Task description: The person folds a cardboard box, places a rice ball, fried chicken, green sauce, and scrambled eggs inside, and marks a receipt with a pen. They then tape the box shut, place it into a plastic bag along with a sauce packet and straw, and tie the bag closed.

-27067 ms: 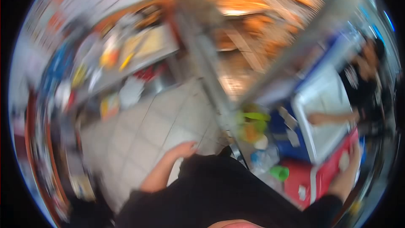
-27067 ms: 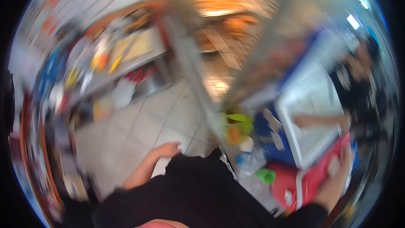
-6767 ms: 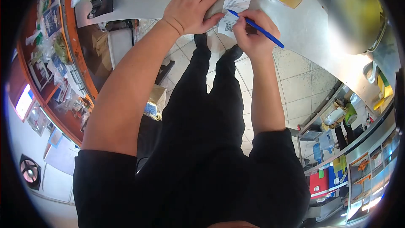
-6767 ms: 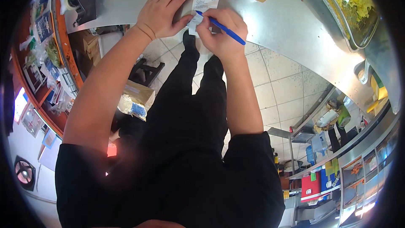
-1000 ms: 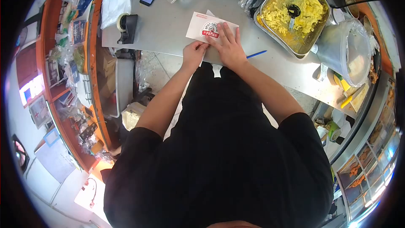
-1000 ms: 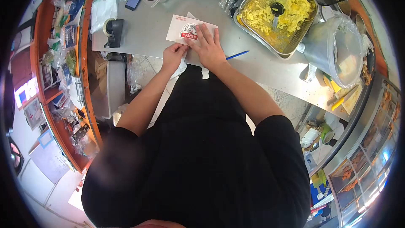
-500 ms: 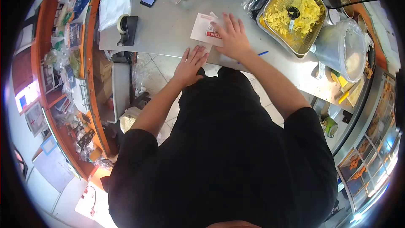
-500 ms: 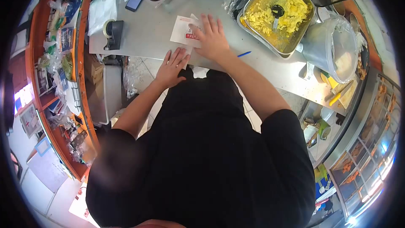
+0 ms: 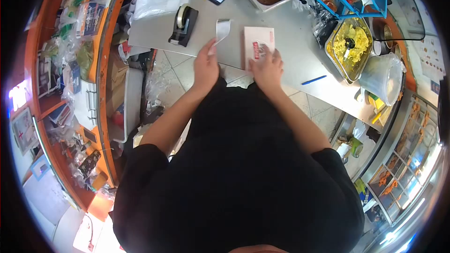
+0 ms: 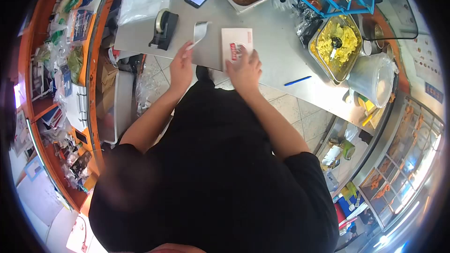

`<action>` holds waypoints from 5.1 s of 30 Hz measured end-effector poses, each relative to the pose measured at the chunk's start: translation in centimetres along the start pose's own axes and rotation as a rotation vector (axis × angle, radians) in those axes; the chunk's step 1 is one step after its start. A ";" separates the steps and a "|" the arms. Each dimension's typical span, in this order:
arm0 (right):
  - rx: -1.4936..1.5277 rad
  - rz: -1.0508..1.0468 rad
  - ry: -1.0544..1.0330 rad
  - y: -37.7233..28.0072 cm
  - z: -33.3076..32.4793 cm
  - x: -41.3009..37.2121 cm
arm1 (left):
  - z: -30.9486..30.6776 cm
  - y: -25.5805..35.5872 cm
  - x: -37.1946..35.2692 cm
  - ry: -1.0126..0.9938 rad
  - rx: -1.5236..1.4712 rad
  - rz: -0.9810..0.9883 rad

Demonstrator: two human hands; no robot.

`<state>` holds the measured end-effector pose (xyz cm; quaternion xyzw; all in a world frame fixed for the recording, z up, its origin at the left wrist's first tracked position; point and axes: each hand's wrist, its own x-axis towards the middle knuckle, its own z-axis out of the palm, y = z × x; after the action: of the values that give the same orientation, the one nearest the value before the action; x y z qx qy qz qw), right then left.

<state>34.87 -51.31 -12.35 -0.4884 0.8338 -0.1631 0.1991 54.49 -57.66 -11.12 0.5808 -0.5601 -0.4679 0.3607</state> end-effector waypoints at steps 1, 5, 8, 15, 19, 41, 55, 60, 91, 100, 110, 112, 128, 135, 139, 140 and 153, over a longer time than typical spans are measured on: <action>0.050 -0.037 0.002 -1.7 0.8 -0.1 | -0.5 0.7 0.3 -0.011 0.221 0.413; 0.172 -0.256 -0.081 -4.6 2.4 0.2 | -1.6 -1.5 1.0 -0.319 0.867 0.804; 0.290 -0.288 0.007 -6.1 1.8 -0.3 | -3.5 -2.1 1.8 -0.433 0.831 0.849; -0.018 -0.636 -0.036 -6.5 1.7 -0.8 | -5.7 -2.0 2.1 -0.556 0.687 0.820; -0.065 -0.664 -0.020 -6.2 1.8 -1.1 | -7.9 -1.4 2.9 -0.548 0.645 0.844; -0.029 -0.644 0.012 -5.2 2.9 -1.5 | -12.9 -3.1 13.5 -0.293 -0.193 -0.817; -0.047 -0.654 0.011 -5.4 3.0 -1.3 | -14.1 -10.5 3.3 -0.107 -0.555 -0.529; -0.069 -0.650 0.018 -5.4 3.1 -1.4 | -13.5 -10.5 4.2 -0.055 -0.460 -0.557; -0.081 -0.652 0.087 -4.3 3.7 -1.8 | -10.5 0.2 5.6 -0.386 0.216 0.322; -0.140 -0.602 0.206 -4.1 4.0 -2.7 | 0.3 1.1 10.4 -0.593 0.900 0.419; -0.230 -0.598 0.010 -4.5 3.2 -2.1 | -1.0 3.8 11.2 -0.556 1.031 0.226; -0.225 -0.596 0.004 -4.5 3.0 -2.2 | -2.4 4.1 11.5 -0.517 0.958 0.228; 0.255 -0.572 -0.071 -5.1 2.3 -1.2 | -2.2 -6.0 3.4 -0.299 0.062 0.269; 0.263 -0.369 0.107 -3.4 1.4 0.4 | -8.1 0.5 10.0 -0.210 0.234 0.303; 0.276 -0.235 0.245 -2.8 -2.4 -1.4 | -15.1 -1.5 23.3 0.234 0.319 0.392; 0.271 -0.196 0.284 -2.3 -3.2 -2.0 | -16.4 -3.0 26.9 0.267 0.451 0.456; 0.365 0.134 0.456 -3.1 -3.5 -5.3 | -18.8 -0.5 38.2 -0.029 1.209 0.692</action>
<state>37.85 -47.86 -6.92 -0.3391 0.8444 -0.4021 0.1017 69.99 -97.34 -11.26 0.4616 -0.8800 0.0600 0.0948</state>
